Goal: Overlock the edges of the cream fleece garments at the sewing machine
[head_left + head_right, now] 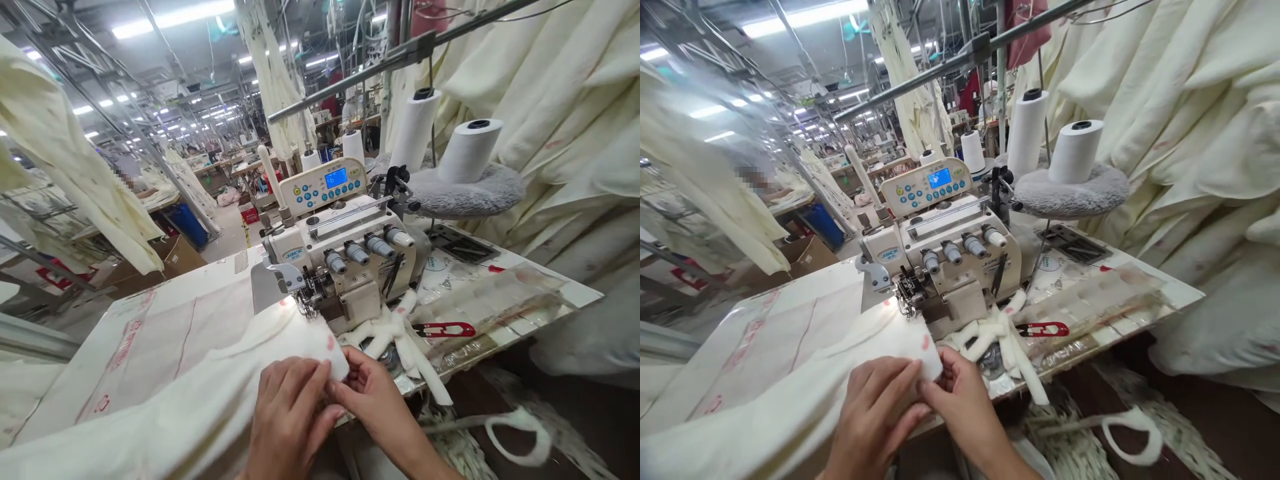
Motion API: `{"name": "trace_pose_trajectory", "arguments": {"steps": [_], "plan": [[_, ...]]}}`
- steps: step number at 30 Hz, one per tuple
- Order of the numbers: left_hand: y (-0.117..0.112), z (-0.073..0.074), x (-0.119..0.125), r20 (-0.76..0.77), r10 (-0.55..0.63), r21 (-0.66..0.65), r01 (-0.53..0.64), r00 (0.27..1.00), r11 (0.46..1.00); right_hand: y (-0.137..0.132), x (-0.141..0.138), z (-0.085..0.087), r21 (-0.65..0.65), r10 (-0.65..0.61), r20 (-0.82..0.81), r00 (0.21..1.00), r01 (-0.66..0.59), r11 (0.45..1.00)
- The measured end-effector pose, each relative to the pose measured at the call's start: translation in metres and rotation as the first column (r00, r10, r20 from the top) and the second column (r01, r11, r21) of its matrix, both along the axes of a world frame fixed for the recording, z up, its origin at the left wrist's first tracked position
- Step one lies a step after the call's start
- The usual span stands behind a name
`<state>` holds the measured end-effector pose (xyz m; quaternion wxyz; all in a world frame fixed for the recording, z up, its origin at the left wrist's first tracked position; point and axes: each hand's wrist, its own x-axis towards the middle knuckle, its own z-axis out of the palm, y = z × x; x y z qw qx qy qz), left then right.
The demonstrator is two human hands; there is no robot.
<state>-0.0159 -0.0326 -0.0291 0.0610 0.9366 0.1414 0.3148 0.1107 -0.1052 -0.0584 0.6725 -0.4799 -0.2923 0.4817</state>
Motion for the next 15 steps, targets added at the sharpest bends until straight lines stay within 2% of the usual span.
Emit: {"name": "trace_pose_trajectory", "arguments": {"steps": [2, 5, 10, 12, 15], "plan": [[-0.006, -0.002, 0.0, 0.015, -0.005, 0.01, 0.005, 1.0, 1.0, -0.002, -0.002, -0.003, -0.038, 0.006, 0.044, 0.999, -0.004, 0.999], [-0.01, 0.003, 0.005, -0.014, 0.031, -0.037, -0.032, 0.999, 0.999, -0.005, -0.001, -0.002, -0.07, -0.014, 0.216, 0.976, 0.029, 0.997], [-0.008, 0.014, 0.009, -0.063, 0.051, -0.112, -0.057, 0.997, 0.992, -0.012, 0.002, 0.01, -0.021, -0.022, 0.45, 0.893, 0.035, 0.999], [-0.008, 0.017, 0.008, -0.001, 0.069, -0.066, -0.068, 0.998, 0.995, -0.014, 0.002, 0.013, -0.012, -0.024, 0.485, 0.874, 0.034, 0.999], [-0.01, 0.02, 0.005, 0.102, 0.058, 0.039, -0.062, 0.993, 0.997, -0.016, 0.0, 0.015, -0.019, -0.033, 0.456, 0.889, 0.046, 0.999]]}}
